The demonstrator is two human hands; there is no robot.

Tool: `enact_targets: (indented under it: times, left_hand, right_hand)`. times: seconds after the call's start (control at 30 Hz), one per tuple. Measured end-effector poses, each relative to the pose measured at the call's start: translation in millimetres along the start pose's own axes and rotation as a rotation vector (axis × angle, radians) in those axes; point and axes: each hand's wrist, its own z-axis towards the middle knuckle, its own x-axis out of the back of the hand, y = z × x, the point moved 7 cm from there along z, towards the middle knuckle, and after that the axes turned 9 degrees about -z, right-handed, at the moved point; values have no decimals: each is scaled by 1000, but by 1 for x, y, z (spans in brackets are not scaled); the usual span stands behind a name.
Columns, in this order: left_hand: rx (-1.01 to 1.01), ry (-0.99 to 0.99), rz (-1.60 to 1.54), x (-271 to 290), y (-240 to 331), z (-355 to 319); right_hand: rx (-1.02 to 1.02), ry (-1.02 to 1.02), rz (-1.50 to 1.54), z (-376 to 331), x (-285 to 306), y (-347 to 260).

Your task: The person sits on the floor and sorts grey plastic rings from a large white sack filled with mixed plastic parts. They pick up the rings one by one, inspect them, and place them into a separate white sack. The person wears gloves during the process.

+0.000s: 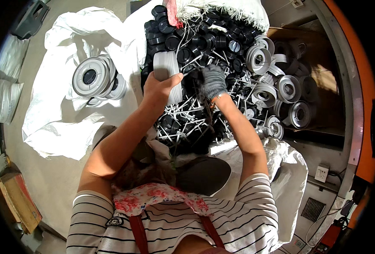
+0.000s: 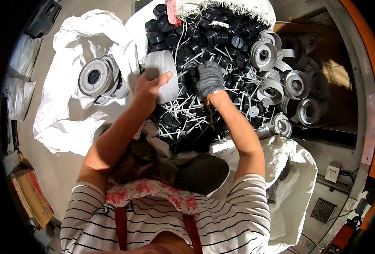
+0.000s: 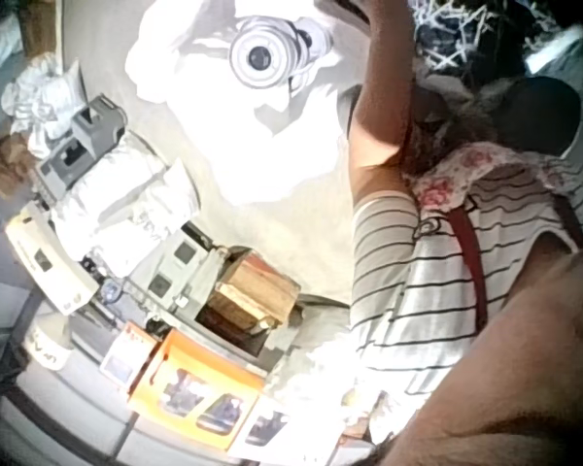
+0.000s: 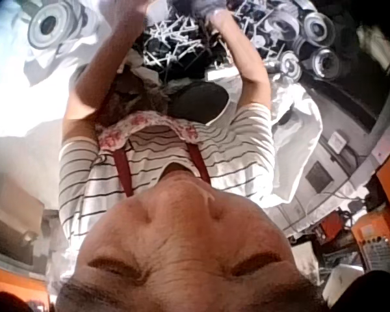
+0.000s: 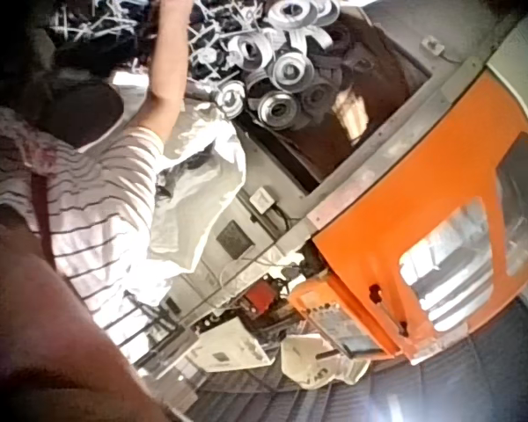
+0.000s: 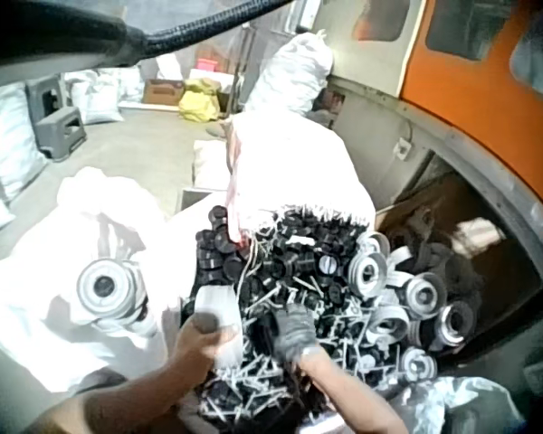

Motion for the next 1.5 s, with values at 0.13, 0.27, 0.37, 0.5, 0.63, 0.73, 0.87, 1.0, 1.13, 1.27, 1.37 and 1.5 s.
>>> enact_targets:
  times: [0.13, 0.27, 0.37, 0.5, 0.63, 0.73, 0.87, 1.0, 1.13, 1.27, 1.37, 1.5]
  left_hand:
    - [224, -77, -383, -25, -7, -15]
    - [-869, -592, 312, -46, 50, -45]
    - [243, -569, -427, -61, 8, -42]
    - [339, -558, -338, -60, 5, -50]
    - [345, -664, -288, -61, -1, -49]
    - [396, -688, -285, -59, -7, -51]
    - [388, -676, -297, -58, -7, -52]
    - [370, -739, -201, -61, -3, -54]
    - [372, -706, -267, -66, -5, -58]
    - [131, -573, -194, -63, -5, -52]
    - [120, -463, -32, -43, -2, -39]
    - [-5, -443, 39, -35, -5, -54]
  right_hand:
    - [44, 388, 551, -53, 81, -15]
    - [-14, 252, 793, -67, 99, -17]
    - [-36, 99, 760, -70, 108, -14]
    - [102, 68, 369, -86, 121, -22]
    - [464, 197, 154, -102, 125, -41]
    - [550, 214, 170, -107, 123, -42]
    - [466, 247, 325, -109, 126, -43]
    - [632, 325, 176, -119, 114, -43]
    - [499, 241, 365, -112, 114, -36]
    - [-315, -175, 1157, -95, 68, -2]
    - [-147, -219, 965, -92, 77, -21]
    - [17, 136, 1093, -86, 74, -36]
